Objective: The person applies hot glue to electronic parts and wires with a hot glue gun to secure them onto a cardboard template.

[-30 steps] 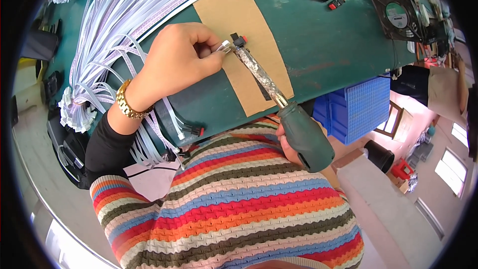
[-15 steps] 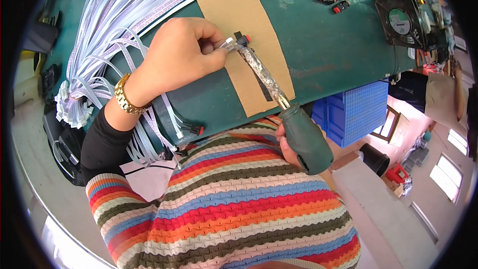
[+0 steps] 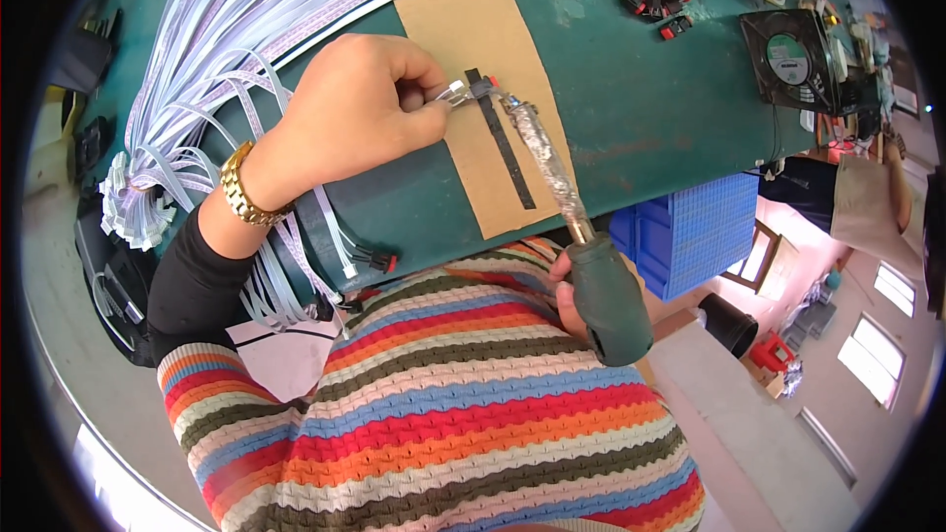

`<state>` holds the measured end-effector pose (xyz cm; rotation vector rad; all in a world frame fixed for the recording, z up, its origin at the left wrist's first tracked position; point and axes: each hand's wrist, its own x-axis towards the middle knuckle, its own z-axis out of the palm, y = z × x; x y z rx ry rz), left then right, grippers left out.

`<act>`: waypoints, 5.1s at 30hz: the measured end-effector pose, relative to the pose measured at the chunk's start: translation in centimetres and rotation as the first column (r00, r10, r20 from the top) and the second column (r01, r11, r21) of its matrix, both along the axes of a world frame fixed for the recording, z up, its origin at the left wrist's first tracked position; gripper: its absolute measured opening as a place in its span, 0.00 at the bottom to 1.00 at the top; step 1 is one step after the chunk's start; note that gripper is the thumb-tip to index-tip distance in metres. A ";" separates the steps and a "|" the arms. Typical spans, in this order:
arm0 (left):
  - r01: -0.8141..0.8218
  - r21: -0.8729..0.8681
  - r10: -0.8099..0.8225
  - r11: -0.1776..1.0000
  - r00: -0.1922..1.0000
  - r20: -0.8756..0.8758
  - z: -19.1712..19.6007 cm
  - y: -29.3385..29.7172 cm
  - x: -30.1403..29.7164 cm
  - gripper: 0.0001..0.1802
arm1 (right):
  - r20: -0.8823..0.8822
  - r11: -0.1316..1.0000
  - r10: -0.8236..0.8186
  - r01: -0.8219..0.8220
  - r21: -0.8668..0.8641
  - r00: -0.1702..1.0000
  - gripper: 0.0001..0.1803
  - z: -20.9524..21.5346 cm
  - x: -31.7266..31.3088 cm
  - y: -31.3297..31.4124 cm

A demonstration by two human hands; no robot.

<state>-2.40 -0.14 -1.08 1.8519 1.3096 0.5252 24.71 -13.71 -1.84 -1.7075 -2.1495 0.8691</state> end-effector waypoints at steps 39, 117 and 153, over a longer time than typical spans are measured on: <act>-0.060 0.138 0.078 0.989 0.988 -0.130 1.5 -0.6 2.9 0.09 | -0.991 0.992 -0.105 0.065 -0.111 -0.078 0.22 -2.5 -5.2 5.6; 0.069 0.322 -0.090 0.944 0.995 0.051 -0.1 -1.8 1.4 0.10 | -0.928 0.967 -0.210 0.077 -0.244 -0.309 0.19 -2.6 -5.2 5.8; 0.091 0.353 -0.047 0.931 0.991 -0.129 1.2 -3.6 4.1 0.08 | -0.906 0.958 -0.253 0.039 -0.283 -0.340 0.18 -2.3 -4.7 5.3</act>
